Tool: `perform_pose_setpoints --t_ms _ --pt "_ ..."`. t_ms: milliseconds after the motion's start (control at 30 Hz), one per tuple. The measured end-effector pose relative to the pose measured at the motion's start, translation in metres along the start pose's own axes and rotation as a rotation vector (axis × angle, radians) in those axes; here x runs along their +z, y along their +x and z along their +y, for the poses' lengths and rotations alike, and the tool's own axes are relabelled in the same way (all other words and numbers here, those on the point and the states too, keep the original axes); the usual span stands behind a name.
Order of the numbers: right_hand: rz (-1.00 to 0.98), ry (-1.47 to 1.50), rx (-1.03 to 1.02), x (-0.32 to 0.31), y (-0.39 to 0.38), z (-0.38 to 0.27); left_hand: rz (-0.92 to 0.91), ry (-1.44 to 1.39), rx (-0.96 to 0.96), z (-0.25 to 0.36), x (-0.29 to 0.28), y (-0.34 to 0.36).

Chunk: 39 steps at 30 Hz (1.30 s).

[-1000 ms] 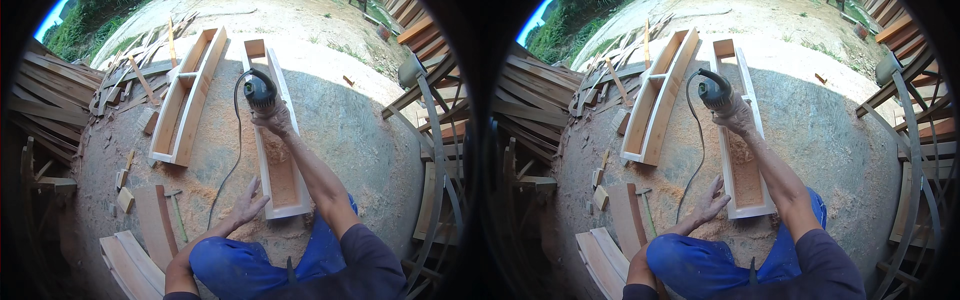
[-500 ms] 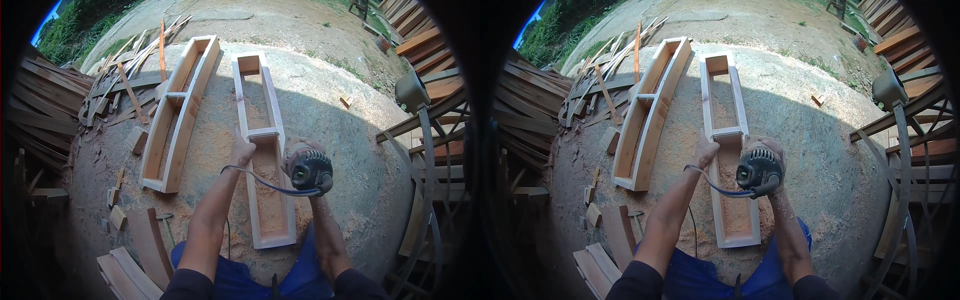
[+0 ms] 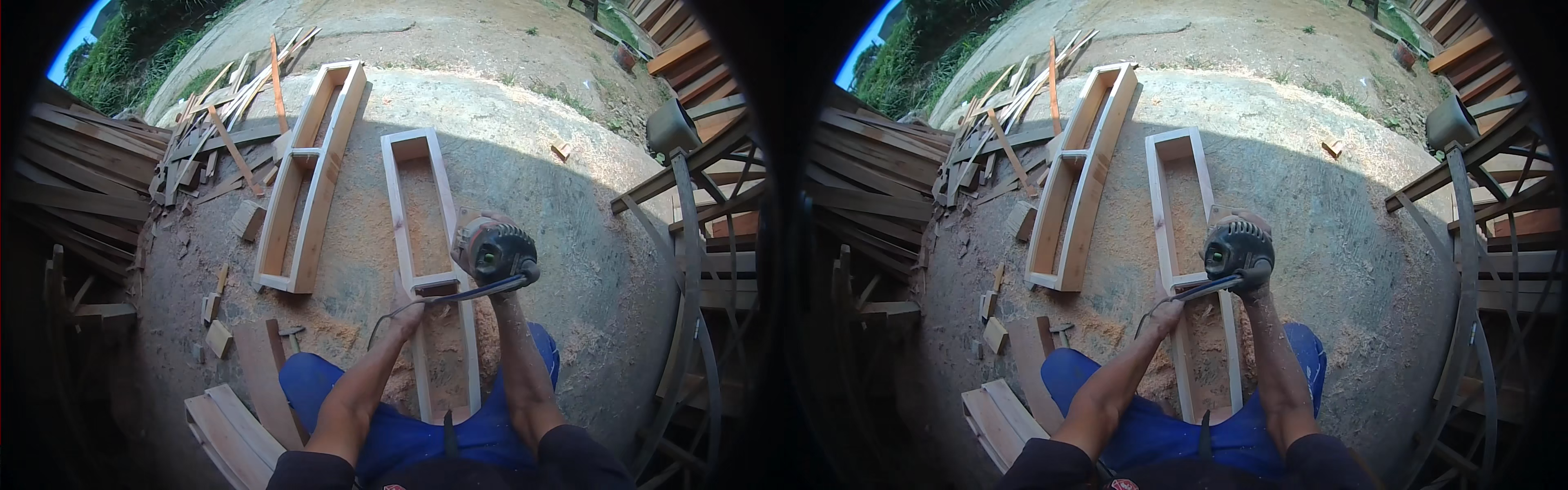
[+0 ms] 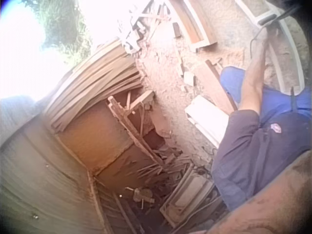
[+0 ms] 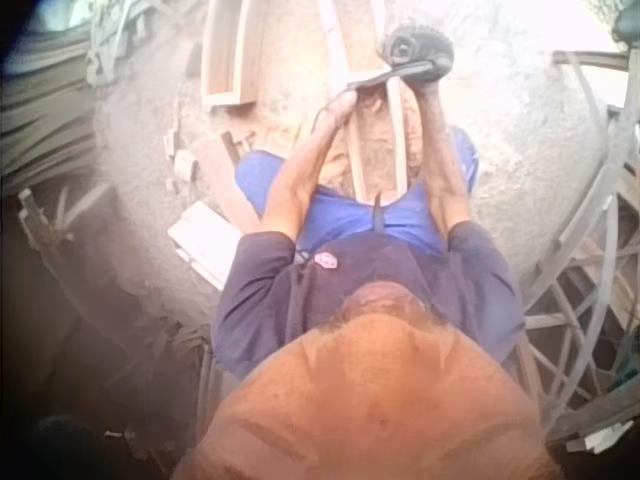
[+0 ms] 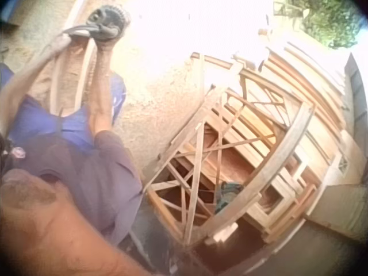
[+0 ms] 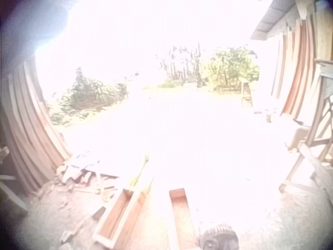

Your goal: The person uses a router to carve the inner and outer edges of a wooden box on the ground. They move the tool along the wood while holding the box steady by hand, creating sawdust across the floor.

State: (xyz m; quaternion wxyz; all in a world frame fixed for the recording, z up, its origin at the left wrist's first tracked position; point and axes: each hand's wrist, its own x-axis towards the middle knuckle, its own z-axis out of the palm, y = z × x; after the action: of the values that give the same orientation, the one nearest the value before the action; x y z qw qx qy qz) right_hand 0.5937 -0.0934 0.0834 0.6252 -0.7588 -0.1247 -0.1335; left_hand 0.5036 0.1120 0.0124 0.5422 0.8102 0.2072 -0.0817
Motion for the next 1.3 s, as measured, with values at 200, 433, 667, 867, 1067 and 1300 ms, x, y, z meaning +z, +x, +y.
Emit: perform_pose_setpoints --t_ms 200,433,667,867,1067,1300 --pt "-0.108 -0.12 -0.121 0.026 -0.013 -0.017 -0.023 0.136 -0.147 -0.046 -0.022 -0.056" --pt "-0.175 -0.076 0.061 0.029 -0.01 0.001 -0.086 0.223 -0.361 -0.008 -0.019 -0.173" --pt "-0.091 0.131 0.037 0.036 0.033 -0.017 -0.129 0.418 0.626 0.006 0.001 -0.144" --pt "-0.17 0.553 0.219 0.063 0.069 0.026 0.047 0.137 0.48 0.057 -0.007 -0.008" --pt "-0.223 0.149 0.153 0.084 0.083 0.019 -0.054 0.27 0.451 0.117 -0.07 0.081" --pt "-0.249 0.281 0.201 0.106 0.084 0.041 -0.274 0.367 0.615 0.11 -0.079 0.144"
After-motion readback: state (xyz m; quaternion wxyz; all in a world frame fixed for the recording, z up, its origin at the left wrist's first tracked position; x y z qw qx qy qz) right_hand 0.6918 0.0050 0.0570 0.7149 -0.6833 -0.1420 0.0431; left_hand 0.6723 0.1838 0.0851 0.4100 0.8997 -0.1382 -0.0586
